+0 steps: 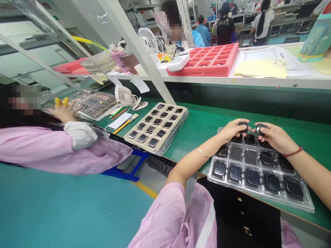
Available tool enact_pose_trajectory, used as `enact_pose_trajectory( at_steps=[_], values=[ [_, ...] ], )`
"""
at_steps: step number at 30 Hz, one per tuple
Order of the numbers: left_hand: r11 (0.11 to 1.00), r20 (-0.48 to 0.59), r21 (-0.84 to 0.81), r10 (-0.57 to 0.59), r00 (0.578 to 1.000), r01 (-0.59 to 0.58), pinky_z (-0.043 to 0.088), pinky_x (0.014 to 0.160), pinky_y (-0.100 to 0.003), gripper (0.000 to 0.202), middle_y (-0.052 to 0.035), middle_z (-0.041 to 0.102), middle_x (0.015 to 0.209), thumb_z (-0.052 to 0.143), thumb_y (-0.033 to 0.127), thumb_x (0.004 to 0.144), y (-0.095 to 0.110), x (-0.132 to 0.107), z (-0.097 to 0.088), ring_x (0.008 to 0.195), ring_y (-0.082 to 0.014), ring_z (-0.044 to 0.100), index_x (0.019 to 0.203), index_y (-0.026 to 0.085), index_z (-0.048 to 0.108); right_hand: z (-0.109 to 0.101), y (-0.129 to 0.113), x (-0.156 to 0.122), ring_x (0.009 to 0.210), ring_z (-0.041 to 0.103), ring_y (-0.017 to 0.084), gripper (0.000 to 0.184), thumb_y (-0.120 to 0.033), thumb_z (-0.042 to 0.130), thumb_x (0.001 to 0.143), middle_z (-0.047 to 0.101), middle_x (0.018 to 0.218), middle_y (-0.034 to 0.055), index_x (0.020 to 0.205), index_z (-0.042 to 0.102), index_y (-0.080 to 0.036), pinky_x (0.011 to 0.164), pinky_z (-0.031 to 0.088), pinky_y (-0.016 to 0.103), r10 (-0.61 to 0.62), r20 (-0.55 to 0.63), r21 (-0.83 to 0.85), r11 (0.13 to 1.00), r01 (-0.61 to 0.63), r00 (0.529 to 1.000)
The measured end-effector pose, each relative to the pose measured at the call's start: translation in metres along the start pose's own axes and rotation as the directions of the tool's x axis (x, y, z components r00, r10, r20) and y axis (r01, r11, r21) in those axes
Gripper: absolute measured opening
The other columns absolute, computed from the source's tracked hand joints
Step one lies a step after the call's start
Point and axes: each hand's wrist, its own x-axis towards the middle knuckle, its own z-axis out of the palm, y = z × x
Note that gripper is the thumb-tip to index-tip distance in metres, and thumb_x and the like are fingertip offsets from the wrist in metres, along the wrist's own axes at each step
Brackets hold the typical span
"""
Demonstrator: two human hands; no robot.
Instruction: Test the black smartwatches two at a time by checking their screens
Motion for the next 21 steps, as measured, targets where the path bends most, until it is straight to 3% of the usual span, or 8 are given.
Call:
enact_pose_trajectory(
  at_steps=[3, 6, 9, 12, 14, 16, 21],
  values=[
    [0.992, 0.089, -0.127, -0.012, 0.996, 0.024, 0.045, 0.06, -0.02, 0.067, -0.0142, 0.068, 0.128, 0.067, 0.027, 0.083, -0.004, -0.005, -0.008, 0.084, -0.0151, 0.071, 0.147, 0.022, 0.048, -0.006, 0.003, -0.005, 0.08, 0.072, 0.015, 0.046, -0.035, 0.08, 0.08, 0.076, 0.121, 0.0038, 0.125, 0.069, -0.03, 0.068, 0.062, 0.025, -0.004, 0.053, 0.108, 0.994, -0.001, 0.999],
    [0.992, 0.132, -0.123, -0.006, 0.991, 0.023, 0.047, 0.065, -0.022, 0.08, -0.0145, 0.069, 0.128, 0.074, 0.037, 0.081, -0.006, -0.011, -0.012, 0.09, -0.0171, 0.072, 0.153, 0.024, 0.042, -0.008, 0.002, -0.01, 0.09, 0.073, 0.017, 0.052, -0.035, 0.08, 0.082, 0.072, 0.13, 0.003, 0.132, 0.066, -0.035, 0.076, 0.063, 0.029, -0.015, 0.104, 0.146, 0.989, -0.001, 0.995],
    [0.997, 0.141, -0.072, 0.011, 0.99, -0.001, 0.046, 0.062, -0.022, 0.091, -0.0117, 0.074, 0.108, 0.079, 0.048, 0.077, -0.009, -0.011, -0.013, 0.079, -0.0154, 0.071, 0.155, 0.021, 0.04, -0.008, 0.002, -0.012, 0.077, 0.07, 0.014, 0.049, -0.037, 0.084, 0.08, 0.075, 0.12, 0.0035, 0.127, 0.07, -0.033, 0.069, 0.062, 0.027, -0.008, 0.126, 0.12, 0.993, -0.007, 0.992],
    [0.999, 0.135, -0.023, 0.028, 0.99, -0.025, 0.044, 0.057, -0.021, 0.098, -0.0097, 0.073, 0.098, 0.082, 0.054, 0.072, -0.012, -0.01, -0.013, 0.068, -0.0136, 0.069, 0.152, 0.018, 0.04, -0.008, 0.004, -0.012, 0.06, 0.061, 0.01, 0.044, -0.038, 0.087, 0.078, 0.075, 0.092, 0.0014, 0.119, 0.075, -0.029, 0.057, 0.056, 0.022, -0.033, 0.144, 0.047, 0.999, 0.026, 0.989],
    [1.0, 0.14, 0.005, 0.02, 0.99, -0.021, 0.044, 0.056, -0.021, 0.093, -0.01, 0.073, 0.097, 0.082, 0.054, 0.072, -0.013, -0.01, -0.013, 0.068, -0.0139, 0.069, 0.148, 0.015, 0.044, -0.008, 0.005, -0.012, 0.056, 0.059, 0.009, 0.045, -0.039, 0.088, 0.076, 0.071, 0.078, -0.0012, 0.118, 0.076, -0.028, 0.054, 0.055, 0.022, -0.05, 0.15, 0.01, 0.999, 0.049, 0.987],
    [1.0, 0.144, 0.02, 0.014, 0.989, -0.017, 0.048, 0.059, -0.021, 0.082, -0.0116, 0.072, 0.1, 0.079, 0.052, 0.076, -0.014, -0.011, -0.012, 0.073, -0.0158, 0.071, 0.143, 0.014, 0.05, -0.008, 0.007, -0.012, 0.06, 0.064, 0.012, 0.047, -0.041, 0.088, 0.076, 0.071, 0.079, -0.0005, 0.119, 0.075, -0.027, 0.058, 0.058, 0.024, -0.052, 0.136, -0.002, 0.999, 0.052, 0.989],
    [0.996, 0.098, 0.073, 0.041, 0.994, -0.048, 0.055, 0.072, -0.025, 0.052, -0.0119, 0.069, 0.121, 0.065, 0.033, 0.088, -0.011, -0.015, -0.007, 0.091, -0.0166, 0.072, 0.138, 0.019, 0.057, -0.003, 0.008, -0.013, 0.093, 0.075, 0.023, 0.052, -0.046, 0.079, 0.083, 0.073, 0.123, 0.0066, 0.132, 0.066, -0.032, 0.077, 0.065, 0.036, -0.027, 0.093, -0.003, 1.0, 0.027, 0.995]
  ],
)
